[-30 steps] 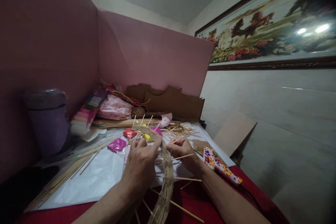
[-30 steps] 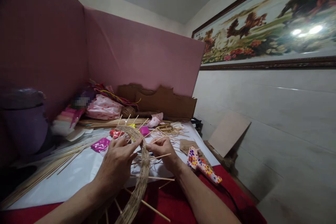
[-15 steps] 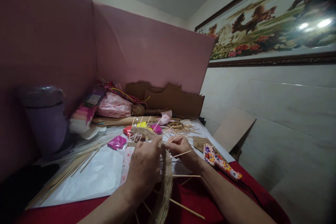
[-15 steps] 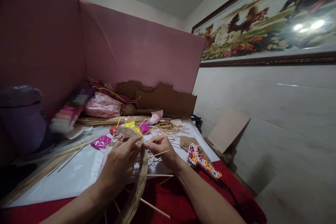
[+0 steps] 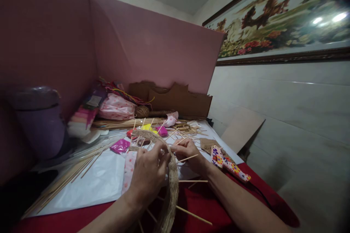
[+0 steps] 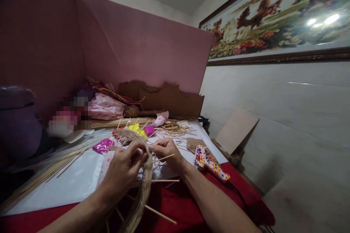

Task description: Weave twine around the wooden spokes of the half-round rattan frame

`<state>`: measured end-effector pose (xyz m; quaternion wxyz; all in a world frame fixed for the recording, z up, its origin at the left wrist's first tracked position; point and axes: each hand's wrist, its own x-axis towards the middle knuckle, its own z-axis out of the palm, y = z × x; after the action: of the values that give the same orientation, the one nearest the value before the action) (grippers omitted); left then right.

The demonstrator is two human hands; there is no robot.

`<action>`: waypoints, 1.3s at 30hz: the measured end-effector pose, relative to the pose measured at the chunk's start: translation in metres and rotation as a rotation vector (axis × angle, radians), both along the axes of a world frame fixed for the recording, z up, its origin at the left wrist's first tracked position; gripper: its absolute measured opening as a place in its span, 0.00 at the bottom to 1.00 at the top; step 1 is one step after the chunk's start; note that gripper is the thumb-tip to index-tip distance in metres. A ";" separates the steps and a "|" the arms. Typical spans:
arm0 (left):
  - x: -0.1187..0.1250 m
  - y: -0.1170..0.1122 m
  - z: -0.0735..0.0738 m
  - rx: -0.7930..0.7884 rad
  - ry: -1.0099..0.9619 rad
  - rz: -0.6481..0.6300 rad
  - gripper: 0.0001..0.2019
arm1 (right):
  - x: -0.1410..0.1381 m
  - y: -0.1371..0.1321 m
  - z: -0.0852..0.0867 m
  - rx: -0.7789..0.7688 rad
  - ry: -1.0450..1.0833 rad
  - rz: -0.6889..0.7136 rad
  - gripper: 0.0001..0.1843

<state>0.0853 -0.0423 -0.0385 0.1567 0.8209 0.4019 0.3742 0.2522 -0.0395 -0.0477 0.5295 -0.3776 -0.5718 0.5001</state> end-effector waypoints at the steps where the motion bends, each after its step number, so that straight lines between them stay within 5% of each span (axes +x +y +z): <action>1: 0.000 0.000 0.000 0.005 0.000 -0.006 0.04 | 0.000 0.000 0.000 0.005 -0.001 0.008 0.18; 6: -0.001 -0.002 0.000 0.017 -0.023 0.006 0.06 | 0.003 0.000 0.001 0.031 -0.001 0.033 0.23; 39: 0.000 -0.005 0.003 0.072 0.023 -0.064 0.04 | 0.000 0.001 0.006 -0.068 -0.002 -0.019 0.12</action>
<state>0.0850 -0.0470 -0.0356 0.1343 0.8427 0.3636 0.3736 0.2523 -0.0389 -0.0421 0.5207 -0.4012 -0.5513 0.5138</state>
